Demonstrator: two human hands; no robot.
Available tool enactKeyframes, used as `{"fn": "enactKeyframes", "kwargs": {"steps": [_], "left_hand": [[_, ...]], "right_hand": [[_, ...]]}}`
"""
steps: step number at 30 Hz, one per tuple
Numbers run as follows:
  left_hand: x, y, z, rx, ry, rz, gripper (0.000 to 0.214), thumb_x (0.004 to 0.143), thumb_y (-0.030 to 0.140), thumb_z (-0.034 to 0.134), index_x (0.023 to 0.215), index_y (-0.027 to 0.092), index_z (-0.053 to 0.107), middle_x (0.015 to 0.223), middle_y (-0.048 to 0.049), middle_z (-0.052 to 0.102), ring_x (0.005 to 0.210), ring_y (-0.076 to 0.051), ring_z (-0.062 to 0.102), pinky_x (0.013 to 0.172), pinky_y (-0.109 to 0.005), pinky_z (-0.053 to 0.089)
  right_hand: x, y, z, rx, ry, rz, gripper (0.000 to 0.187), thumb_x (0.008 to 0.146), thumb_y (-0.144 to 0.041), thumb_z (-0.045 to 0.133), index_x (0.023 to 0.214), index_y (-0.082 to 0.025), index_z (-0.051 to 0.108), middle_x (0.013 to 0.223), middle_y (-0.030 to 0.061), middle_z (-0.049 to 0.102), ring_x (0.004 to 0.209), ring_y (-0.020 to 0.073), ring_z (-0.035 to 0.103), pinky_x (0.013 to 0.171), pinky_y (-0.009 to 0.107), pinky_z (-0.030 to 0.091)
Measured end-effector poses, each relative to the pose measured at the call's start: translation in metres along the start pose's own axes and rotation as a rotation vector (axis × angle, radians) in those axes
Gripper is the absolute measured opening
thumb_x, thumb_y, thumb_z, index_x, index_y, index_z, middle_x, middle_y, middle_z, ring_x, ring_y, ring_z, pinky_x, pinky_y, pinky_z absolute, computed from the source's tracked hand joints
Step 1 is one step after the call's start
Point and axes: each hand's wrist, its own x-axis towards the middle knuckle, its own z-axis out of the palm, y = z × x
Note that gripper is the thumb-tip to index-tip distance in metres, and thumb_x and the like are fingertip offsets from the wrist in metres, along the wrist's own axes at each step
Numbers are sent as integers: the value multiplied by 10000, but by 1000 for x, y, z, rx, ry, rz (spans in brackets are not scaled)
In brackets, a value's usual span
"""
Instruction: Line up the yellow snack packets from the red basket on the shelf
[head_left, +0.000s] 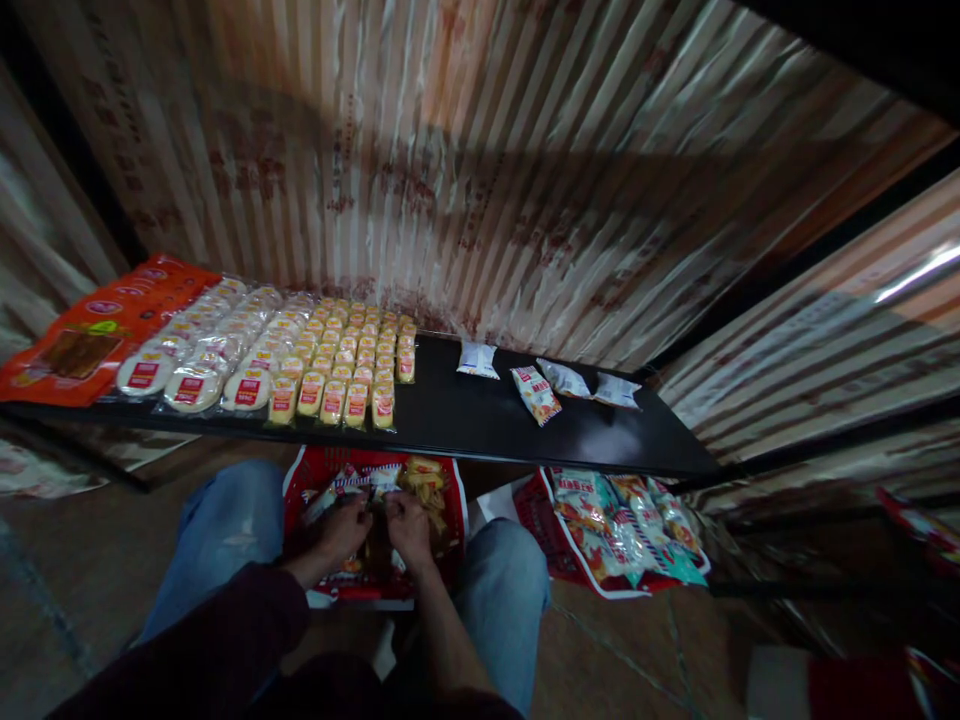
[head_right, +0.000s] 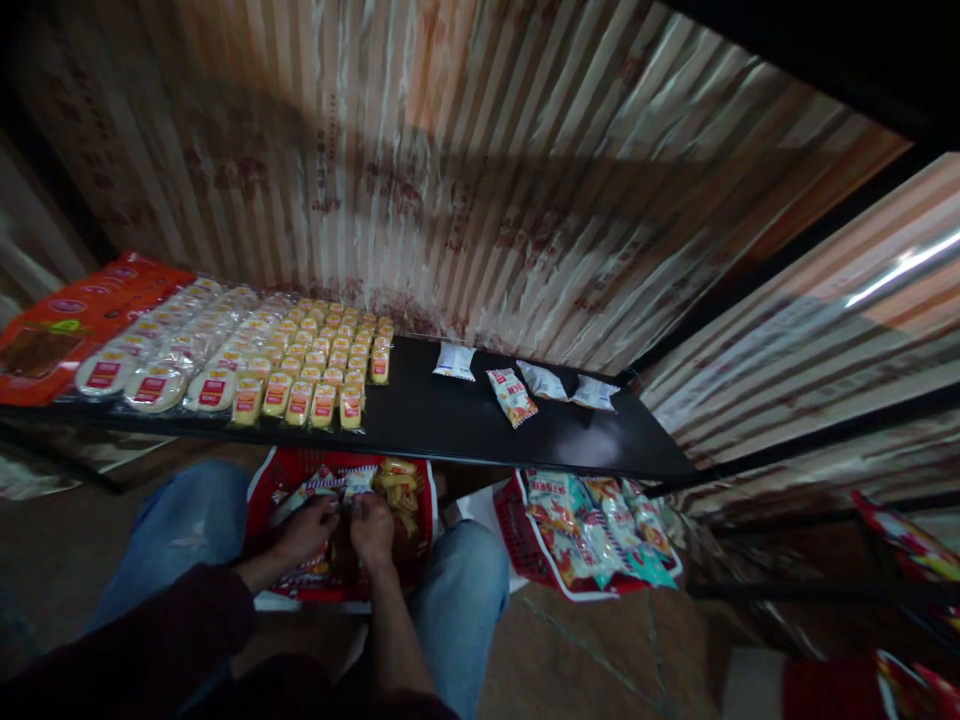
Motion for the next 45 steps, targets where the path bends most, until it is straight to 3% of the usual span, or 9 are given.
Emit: {"fn": "enactKeyframes", "kwargs": {"steps": [4,8,14,21,27,35,38,42,45], "left_hand": [[19,12,-7,10,102,37,448,862,196,413,1290,88,486,1343,-144,527,1224,-176,500,1040,-253,327],[31,20,-2,61,21,86,543,845,270,471,1365,127,407,1346,-127,528,1216,-195,508,1018,-270,350],[38,22,12,70,11,-98,441,827,181,468,1266,147,487,1076,-108,688,967,-188,647,848,-268,442],[31,10,-8,101,147,-74,315,900,178,336,1126,142,552,1179,-108,622,1077,-165,580,940,-254,406],[-1,14,1,350,-124,192,362,781,94,461,1103,196,592,1136,-101,625,1050,-242,579,866,-357,458],[6,7,12,445,-189,299,509,786,-9,366,1230,174,534,1232,-157,564,1148,-250,530,967,-386,412],[5,3,5,449,-209,312,476,794,3,382,1198,187,553,1274,-126,550,1164,-225,529,982,-353,405],[-2,-2,4,454,-228,320,389,808,54,417,1154,141,572,1208,-163,586,1096,-250,573,938,-380,434],[-5,-5,8,435,-216,359,345,833,85,411,1125,148,584,1172,-149,606,1132,-232,546,1004,-373,377]], "right_hand": [[8,14,-24,55,138,56,311,834,-180,439,1037,-171,674,1014,69,718,947,185,667,862,266,483],[13,41,-40,23,150,256,326,807,-175,415,981,-143,689,969,116,719,909,235,672,828,333,498],[7,43,-13,70,32,187,329,735,-117,470,970,-185,690,1005,55,715,940,178,660,865,261,489],[8,35,-7,39,250,66,350,808,-202,427,1082,-98,618,1059,144,664,1007,219,615,921,330,457],[1,33,3,46,58,111,287,810,-243,462,995,-164,666,990,78,712,921,193,662,855,284,487],[-3,16,-13,161,272,-22,315,825,-239,407,1006,-130,641,1033,133,681,995,210,620,923,328,456],[-10,13,-18,246,181,-41,284,845,-265,410,963,-155,643,944,95,704,893,187,655,846,284,486],[-23,12,-14,275,-138,-20,253,858,-252,423,921,-171,655,732,34,717,652,159,669,674,242,505],[-30,9,-11,81,-279,-89,194,805,-184,497,866,-181,681,791,43,732,757,175,682,736,245,489]]}}
